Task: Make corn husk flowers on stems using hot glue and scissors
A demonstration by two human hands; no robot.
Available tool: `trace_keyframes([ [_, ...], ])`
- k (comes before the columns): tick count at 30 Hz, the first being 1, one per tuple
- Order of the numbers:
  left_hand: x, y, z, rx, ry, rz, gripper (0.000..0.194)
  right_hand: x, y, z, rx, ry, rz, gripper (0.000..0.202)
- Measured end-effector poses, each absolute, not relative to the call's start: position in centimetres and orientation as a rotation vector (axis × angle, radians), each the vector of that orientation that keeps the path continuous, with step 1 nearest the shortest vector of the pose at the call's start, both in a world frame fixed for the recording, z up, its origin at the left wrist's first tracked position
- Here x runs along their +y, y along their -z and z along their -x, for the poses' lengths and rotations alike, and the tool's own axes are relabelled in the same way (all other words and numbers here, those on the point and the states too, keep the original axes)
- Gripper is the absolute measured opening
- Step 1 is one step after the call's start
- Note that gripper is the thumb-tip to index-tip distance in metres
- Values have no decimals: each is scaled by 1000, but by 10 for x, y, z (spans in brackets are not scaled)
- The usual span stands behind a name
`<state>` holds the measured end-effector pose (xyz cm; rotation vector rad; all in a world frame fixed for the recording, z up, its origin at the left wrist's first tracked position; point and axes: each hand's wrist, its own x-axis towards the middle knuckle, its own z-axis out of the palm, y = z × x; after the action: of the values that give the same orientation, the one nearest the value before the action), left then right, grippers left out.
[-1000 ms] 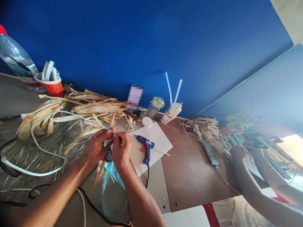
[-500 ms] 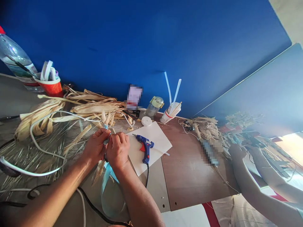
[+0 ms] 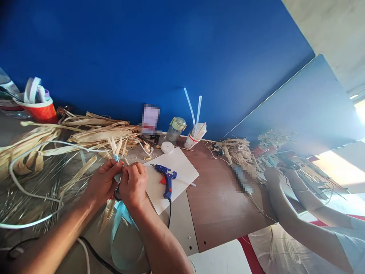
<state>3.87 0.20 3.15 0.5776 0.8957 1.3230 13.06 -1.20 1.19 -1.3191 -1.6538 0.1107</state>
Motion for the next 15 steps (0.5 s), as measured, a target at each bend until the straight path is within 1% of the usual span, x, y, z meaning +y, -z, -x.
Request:
trace_keyframes([
  [4, 2, -27, -37, 930, -1316, -635, 31, -12, -8, -128, -1714, 54, 1363, 26],
  [8, 5, -18, -35, 993, -1381, -742, 26, -11, -5, -127, -1738, 67, 1443, 26],
  [12, 8, -16, -33, 1154, -1369, -941, 23, -12, -14, -133, -1797, -136, 1457, 18],
  [15, 8, -18, -32, 1272, -1303, -1109, 21, -13, -32, -142, -1680, -334, 1467, 24],
])
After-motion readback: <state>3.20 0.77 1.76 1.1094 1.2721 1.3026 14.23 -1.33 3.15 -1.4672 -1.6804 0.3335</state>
